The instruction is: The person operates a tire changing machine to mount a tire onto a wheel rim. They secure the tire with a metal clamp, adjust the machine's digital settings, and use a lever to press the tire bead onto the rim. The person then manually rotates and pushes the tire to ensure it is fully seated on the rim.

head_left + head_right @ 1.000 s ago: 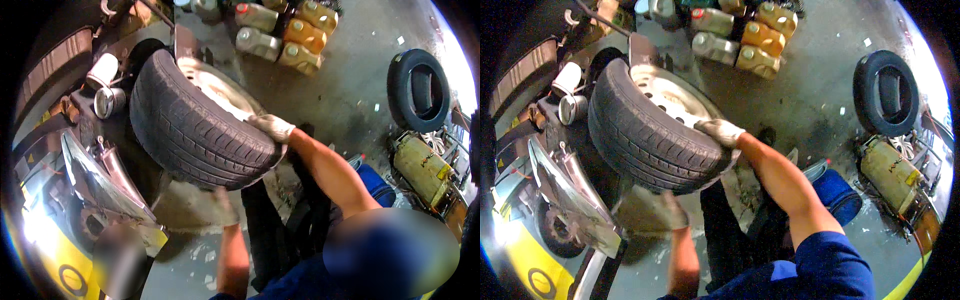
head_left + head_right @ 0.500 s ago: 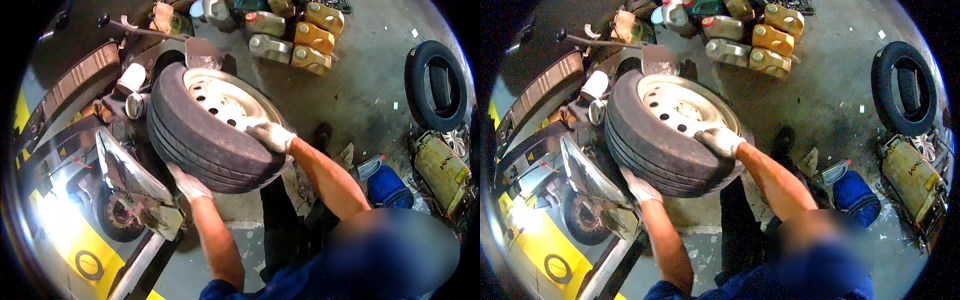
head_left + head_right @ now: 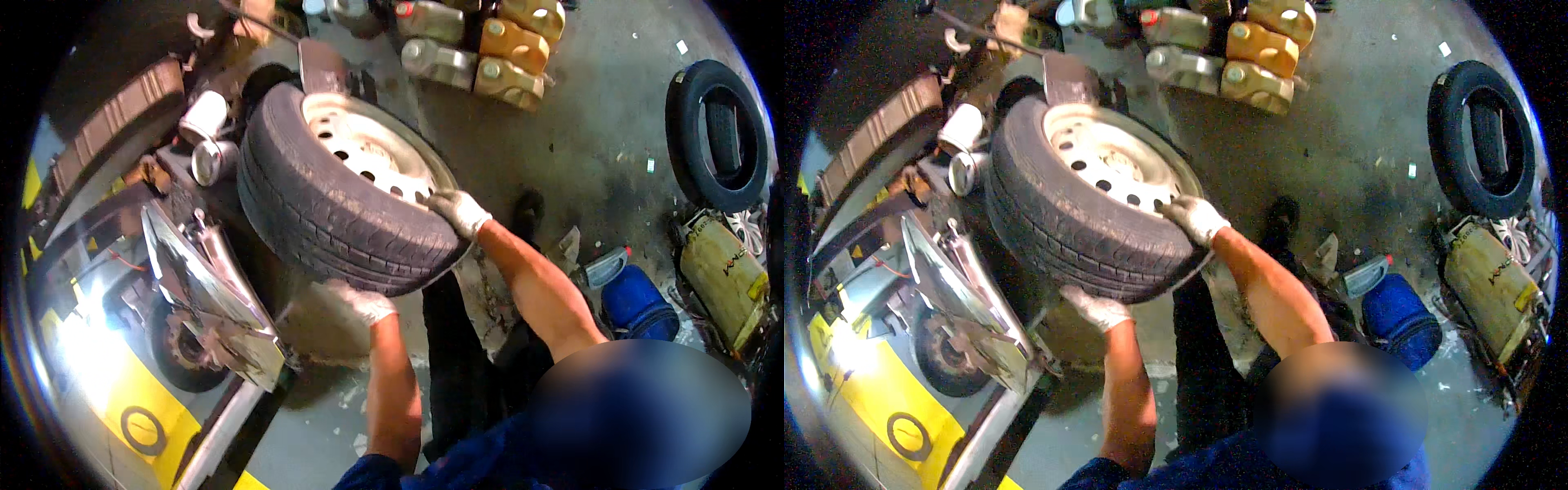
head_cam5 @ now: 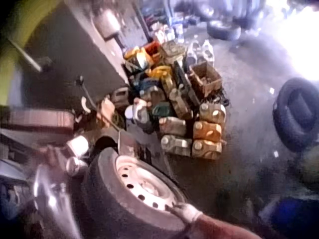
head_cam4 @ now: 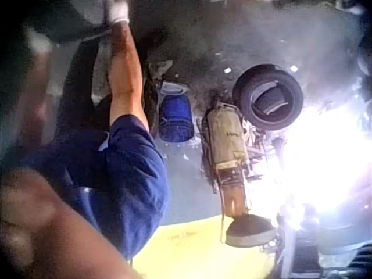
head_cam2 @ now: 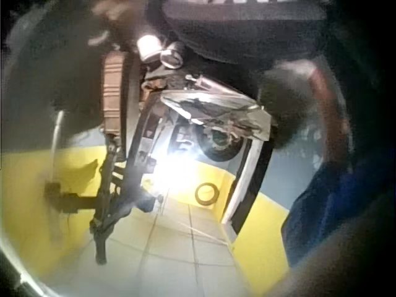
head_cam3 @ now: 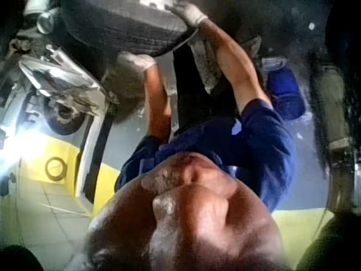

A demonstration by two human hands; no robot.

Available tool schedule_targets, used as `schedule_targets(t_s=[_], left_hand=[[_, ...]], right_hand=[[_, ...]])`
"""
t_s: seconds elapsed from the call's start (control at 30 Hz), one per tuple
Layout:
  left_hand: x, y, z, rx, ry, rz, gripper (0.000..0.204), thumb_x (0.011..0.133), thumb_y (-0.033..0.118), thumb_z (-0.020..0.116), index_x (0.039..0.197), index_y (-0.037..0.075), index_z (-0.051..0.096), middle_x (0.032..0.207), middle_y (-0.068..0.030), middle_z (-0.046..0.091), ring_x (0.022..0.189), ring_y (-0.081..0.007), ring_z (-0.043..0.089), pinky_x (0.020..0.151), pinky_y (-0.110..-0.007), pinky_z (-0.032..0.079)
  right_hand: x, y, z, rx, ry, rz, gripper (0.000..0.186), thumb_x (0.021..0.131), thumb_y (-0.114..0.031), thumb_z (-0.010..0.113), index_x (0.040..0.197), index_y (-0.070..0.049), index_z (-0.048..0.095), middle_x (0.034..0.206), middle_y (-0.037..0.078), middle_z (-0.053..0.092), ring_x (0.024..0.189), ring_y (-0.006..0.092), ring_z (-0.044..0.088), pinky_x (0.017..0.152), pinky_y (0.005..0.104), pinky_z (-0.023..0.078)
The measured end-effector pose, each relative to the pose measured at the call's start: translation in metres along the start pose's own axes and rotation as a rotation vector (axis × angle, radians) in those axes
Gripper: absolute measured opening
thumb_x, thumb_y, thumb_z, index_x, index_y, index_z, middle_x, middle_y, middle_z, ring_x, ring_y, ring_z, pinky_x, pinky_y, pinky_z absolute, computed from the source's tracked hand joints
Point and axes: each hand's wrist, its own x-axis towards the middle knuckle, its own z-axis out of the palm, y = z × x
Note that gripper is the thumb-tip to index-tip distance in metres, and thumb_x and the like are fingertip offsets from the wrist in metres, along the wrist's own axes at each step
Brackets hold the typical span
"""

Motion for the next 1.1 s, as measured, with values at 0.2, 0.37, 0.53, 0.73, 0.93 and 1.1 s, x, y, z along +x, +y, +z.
schedule_targets(t_s=[0.2, 0.37, 0.53, 0.73, 0.93, 1.1], left_hand=[[0.032, 0.134, 0.088, 0.161, -0.063, -0.279, 0.084, 0.109, 0.071, 0.029, 0.171, 0.015, 0.033, 0.179, -0.0113, 0.027, 0.159, -0.0402, 0.034, 0.131, -0.058, 0.025], [0.132, 0.156, 0.156, 1.035, 0.564, -0.193, 0.083, 0.105, 0.060, 0.051, 0.143, -0.013, 0.060, 0.148, -0.0269, 0.064, 0.134, -0.0436, 0.063, 0.117, -0.047, 0.046], [0.162, 0.159, 0.159, 1.273, 0.313, 0.332, 0.076, 0.102, 0.063, 0.053, 0.143, 0.000, 0.066, 0.139, -0.0355, 0.066, 0.123, -0.0506, 0.066, 0.109, -0.055, 0.049], [0.122, 0.155, 0.165, 1.205, 0.249, 0.081, 0.081, 0.103, 0.074, 0.045, 0.166, 0.022, 0.044, 0.156, -0.0363, 0.045, 0.139, -0.0523, 0.055, 0.115, -0.057, 0.046], [0.055, 0.128, 0.147, 0.901, 0.240, 0.142, 0.083, 0.106, 0.062, 0.054, 0.171, 0.015, 0.031, 0.166, -0.0297, 0.042, 0.145, -0.0428, 0.054, 0.121, -0.051, 0.044], [0.035, 0.084, 0.097, 0.511, 0.245, 0.073, 0.084, 0.108, 0.060, 0.053, 0.169, 0.006, 0.031, 0.174, -0.0142, 0.036, 0.158, -0.0329, 0.039, 0.131, -0.047, 0.029]], right_hand=[[-0.016, -0.168, -0.047, -0.110, -0.160, 0.177, 0.056, 0.110, -0.049, 0.036, 0.139, -0.016, 0.070, 0.146, 0.023, 0.065, 0.137, 0.0417, 0.059, 0.115, 0.0465, 0.045], [0.050, -0.178, -0.030, -0.071, -0.037, 0.371, 0.074, 0.109, -0.062, 0.031, 0.149, -0.009, 0.064, 0.152, 0.022, 0.061, 0.142, 0.0401, 0.056, 0.120, 0.0461, 0.040], [0.036, -0.164, -0.042, 0.363, -0.022, 0.261, 0.070, 0.105, -0.065, 0.050, 0.133, -0.006, 0.075, 0.130, 0.021, 0.076, 0.122, 0.0357, 0.069, 0.110, 0.0388, 0.048], [0.027, -0.129, -0.047, 0.103, -0.057, -0.063, 0.058, 0.109, -0.054, 0.050, 0.129, -0.007, 0.077, 0.139, 0.020, 0.071, 0.131, 0.0359, 0.064, 0.115, 0.0413, 0.045], [0.007, -0.081, -0.041, -0.200, 0.010, -0.046, 0.051, 0.109, -0.049, 0.047, 0.131, -0.012, 0.076, 0.139, 0.021, 0.068, 0.130, 0.0393, 0.063, 0.112, 0.0445, 0.047], [0.013, -0.069, -0.058, 0.130, -0.190, 0.339, 0.053, 0.108, -0.054, 0.044, 0.137, -0.021, 0.073, 0.141, 0.024, 0.067, 0.131, 0.0400, 0.064, 0.114, 0.0443, 0.047]])
